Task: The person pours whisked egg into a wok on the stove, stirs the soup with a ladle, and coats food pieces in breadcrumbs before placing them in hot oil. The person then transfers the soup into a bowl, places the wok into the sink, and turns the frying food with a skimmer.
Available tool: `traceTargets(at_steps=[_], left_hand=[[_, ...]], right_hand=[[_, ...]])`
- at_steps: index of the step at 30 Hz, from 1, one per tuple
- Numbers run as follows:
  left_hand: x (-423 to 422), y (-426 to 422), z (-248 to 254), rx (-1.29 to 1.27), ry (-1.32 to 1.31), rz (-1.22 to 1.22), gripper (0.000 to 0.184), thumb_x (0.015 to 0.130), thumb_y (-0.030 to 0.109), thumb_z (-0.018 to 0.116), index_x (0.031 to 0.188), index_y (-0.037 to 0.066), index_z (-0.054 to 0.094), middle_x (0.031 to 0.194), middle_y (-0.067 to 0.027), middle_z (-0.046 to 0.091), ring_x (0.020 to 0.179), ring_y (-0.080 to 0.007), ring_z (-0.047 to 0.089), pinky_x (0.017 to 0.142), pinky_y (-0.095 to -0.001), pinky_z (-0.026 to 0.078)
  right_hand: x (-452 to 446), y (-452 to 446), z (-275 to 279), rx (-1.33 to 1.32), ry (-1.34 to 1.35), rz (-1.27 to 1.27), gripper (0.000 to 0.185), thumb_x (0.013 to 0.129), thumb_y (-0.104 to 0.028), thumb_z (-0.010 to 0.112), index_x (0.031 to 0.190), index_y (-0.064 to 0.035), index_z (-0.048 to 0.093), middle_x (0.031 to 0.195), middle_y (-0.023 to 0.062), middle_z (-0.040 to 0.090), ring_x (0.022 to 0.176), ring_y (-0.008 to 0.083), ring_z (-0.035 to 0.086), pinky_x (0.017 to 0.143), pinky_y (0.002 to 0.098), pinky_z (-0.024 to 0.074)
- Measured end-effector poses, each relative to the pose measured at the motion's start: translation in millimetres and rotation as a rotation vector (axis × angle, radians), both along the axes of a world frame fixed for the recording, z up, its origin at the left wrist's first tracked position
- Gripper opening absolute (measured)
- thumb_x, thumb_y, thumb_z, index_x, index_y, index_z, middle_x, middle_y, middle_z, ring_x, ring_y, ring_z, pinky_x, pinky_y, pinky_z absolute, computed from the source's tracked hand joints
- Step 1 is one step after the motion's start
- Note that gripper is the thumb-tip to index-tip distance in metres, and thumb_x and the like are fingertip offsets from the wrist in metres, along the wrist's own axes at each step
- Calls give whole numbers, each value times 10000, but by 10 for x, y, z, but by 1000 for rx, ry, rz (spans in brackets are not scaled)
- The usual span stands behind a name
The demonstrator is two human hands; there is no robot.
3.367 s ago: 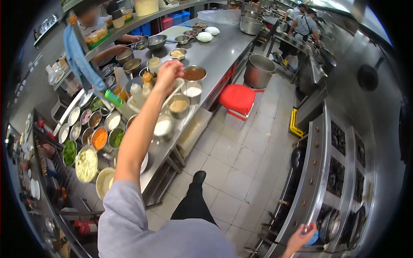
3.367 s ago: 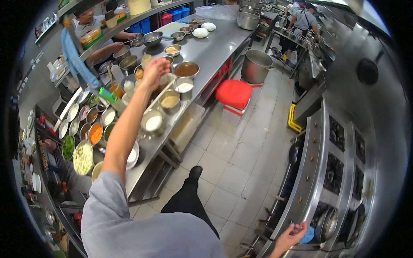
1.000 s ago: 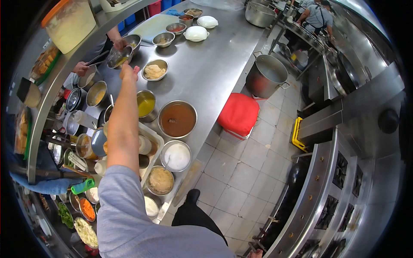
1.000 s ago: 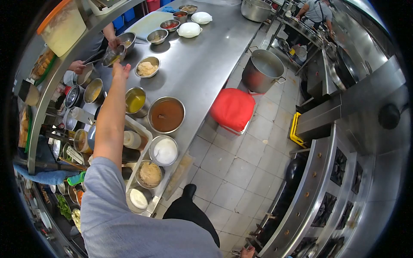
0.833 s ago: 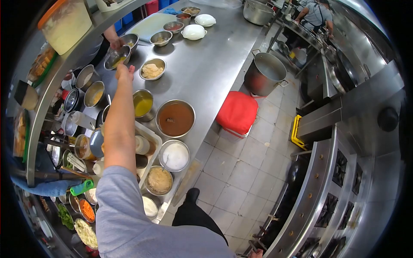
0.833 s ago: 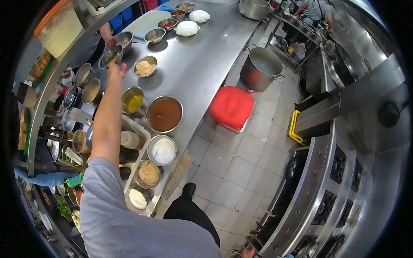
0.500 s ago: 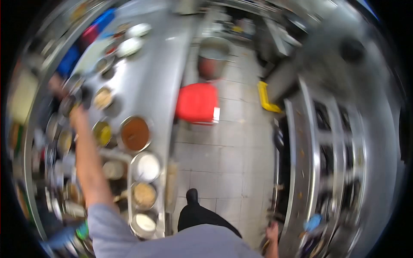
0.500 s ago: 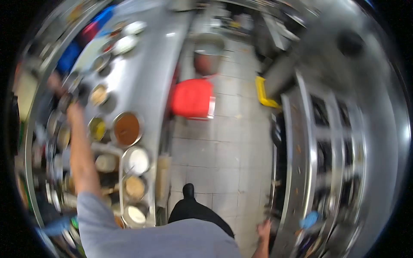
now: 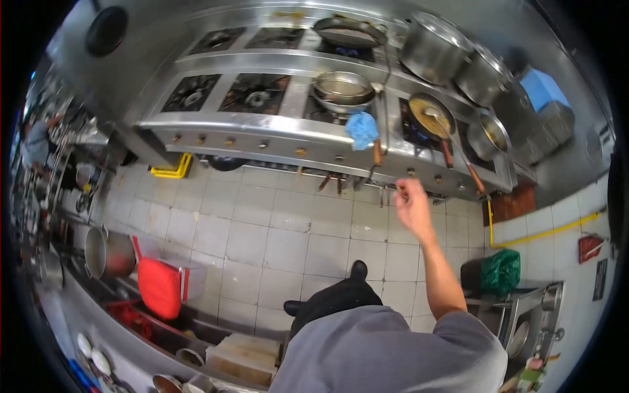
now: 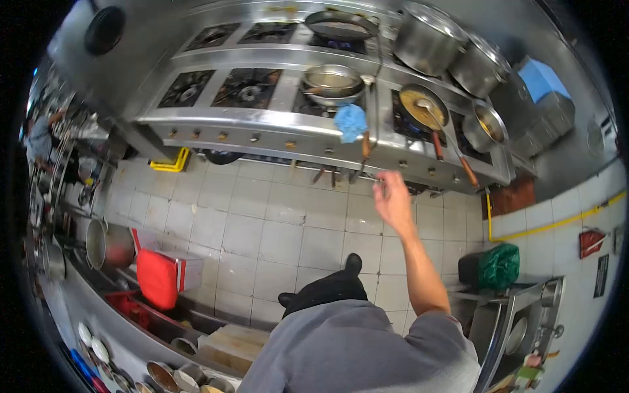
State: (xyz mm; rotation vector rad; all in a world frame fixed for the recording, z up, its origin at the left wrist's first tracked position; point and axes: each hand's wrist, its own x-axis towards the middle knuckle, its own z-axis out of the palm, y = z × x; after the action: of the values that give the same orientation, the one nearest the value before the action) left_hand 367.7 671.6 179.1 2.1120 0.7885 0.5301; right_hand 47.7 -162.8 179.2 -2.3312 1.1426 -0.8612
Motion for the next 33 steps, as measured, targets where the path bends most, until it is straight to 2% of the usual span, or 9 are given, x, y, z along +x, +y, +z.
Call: traceTargets(at_steps=[5,12,14,16,19,20,22,25,33], left_hand=[[76,-1408,120,-461,17,-348,237,904,277,465,962,69,563,915,-76,604,810,-198,569,718,-292,456],[537,-3148,93,-844,145,-985,241,912,304,472,888,75,544,849,-32,592,744,-144,556,666,-230,453],[657,-3935,35,-869,6,-734,213,891,182,550,1026,16,551,990,-53,582,942,-129,546,781,-223,459],[721,-4658,61,-835,-36,-817,202,896,140,554,1042,1,568,995,-57,588,933,-114,554,783,-222,471],[511,-5853,492,-779,62,-1033,157,879,136,581,995,31,582,914,-22,606,849,-96,571,742,-232,481],[334,-6320,663,-780,68,-1104,145,873,134,590,984,42,583,891,-8,610,825,-86,573,732,-235,481],[181,-7084,801,-782,62,-1155,140,865,133,600,975,47,582,887,-3,608,797,-78,569,712,-224,481],[86,-8151,879,-803,126,-1341,118,847,129,622,940,65,588,834,9,595,696,-58,551,633,-190,487],[-615,-10572,612,-822,385,-1686,173,848,78,613,708,83,510,693,-18,552,606,-95,559,577,-202,511]], right_hand=[[-1259,-1464,346,-397,261,-328,346,756,-37,593,1086,-13,492,1107,179,497,1001,374,495,832,438,432],[-2359,-3074,-580,50,668,-234,519,703,-61,622,1168,-5,399,1016,228,542,960,429,544,778,485,453],[-2519,-3294,-643,146,663,-221,494,725,-64,597,1169,1,390,968,243,553,929,447,553,782,495,450],[-2530,-3327,-657,247,660,-196,470,747,-67,572,1170,7,380,920,258,565,897,464,562,785,505,448],[-2420,-3149,-398,1039,-141,-212,294,863,-122,489,1122,-11,401,703,49,495,520,171,526,440,322,443],[-2419,-3157,-359,1036,-143,-219,294,863,-122,489,1122,-11,401,703,49,495,520,171,526,440,322,443],[-2461,-3152,-326,1614,-815,-123,255,927,-154,423,1141,-17,433,696,-22,393,453,29,358,357,191,320],[-2518,-3076,-278,1990,-1324,120,284,936,-179,439,1175,-26,456,711,-30,398,442,-7,333,335,161,269],[-2228,-2554,-19,1459,-851,-202,304,923,-152,477,1219,-85,480,655,-46,373,423,2,289,326,170,235]])
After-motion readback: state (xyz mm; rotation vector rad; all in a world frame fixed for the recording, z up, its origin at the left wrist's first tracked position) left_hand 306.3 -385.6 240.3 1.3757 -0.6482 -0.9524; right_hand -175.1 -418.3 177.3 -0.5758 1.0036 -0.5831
